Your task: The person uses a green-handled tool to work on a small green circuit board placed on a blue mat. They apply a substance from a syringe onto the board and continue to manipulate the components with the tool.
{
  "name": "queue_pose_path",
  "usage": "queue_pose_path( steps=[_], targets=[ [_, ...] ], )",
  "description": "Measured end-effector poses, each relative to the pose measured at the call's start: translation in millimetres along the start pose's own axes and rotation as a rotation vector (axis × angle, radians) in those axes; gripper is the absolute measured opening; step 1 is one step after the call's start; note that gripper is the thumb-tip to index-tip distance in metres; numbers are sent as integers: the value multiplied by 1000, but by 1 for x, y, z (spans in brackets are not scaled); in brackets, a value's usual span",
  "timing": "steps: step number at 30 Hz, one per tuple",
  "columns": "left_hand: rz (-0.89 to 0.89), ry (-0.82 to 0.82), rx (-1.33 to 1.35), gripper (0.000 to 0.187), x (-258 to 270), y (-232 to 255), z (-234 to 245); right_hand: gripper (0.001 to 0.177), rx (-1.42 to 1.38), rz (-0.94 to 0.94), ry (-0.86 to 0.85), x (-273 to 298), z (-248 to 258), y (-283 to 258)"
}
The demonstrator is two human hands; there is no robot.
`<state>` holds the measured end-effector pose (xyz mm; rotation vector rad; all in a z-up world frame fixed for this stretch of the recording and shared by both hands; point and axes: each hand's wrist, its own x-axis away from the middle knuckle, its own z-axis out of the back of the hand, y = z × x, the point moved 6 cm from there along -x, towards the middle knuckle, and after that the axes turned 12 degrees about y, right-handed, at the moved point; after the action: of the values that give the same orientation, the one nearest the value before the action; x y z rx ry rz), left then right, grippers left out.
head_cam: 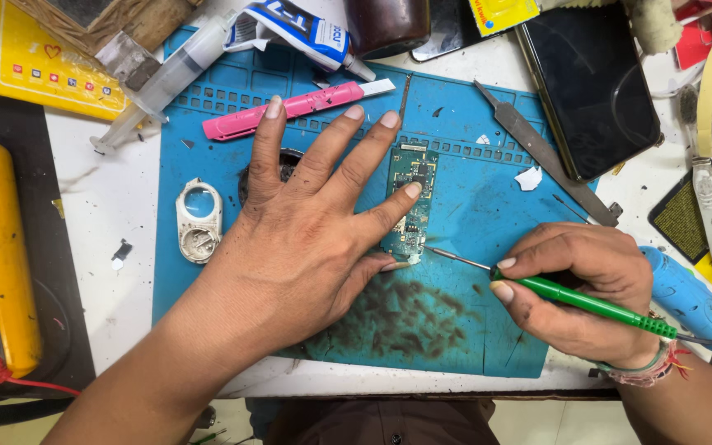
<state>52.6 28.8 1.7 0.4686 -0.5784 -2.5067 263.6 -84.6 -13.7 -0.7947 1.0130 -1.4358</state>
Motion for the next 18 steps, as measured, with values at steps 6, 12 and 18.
queue_pose_path(
  steps=[6, 12, 18],
  targets=[
    [0, -5, 1, 60, 0, 0, 0, 17, -8, -30, 12, 0, 0, 2],
    [0, -5, 0, 61, 0, 0, 0, 16, -17, -27, 20, 1, 0, 1],
    [-2, -2, 0, 60, 0, 0, 0, 16, -15, -26, 30, 0, -1, 1]
  ],
)
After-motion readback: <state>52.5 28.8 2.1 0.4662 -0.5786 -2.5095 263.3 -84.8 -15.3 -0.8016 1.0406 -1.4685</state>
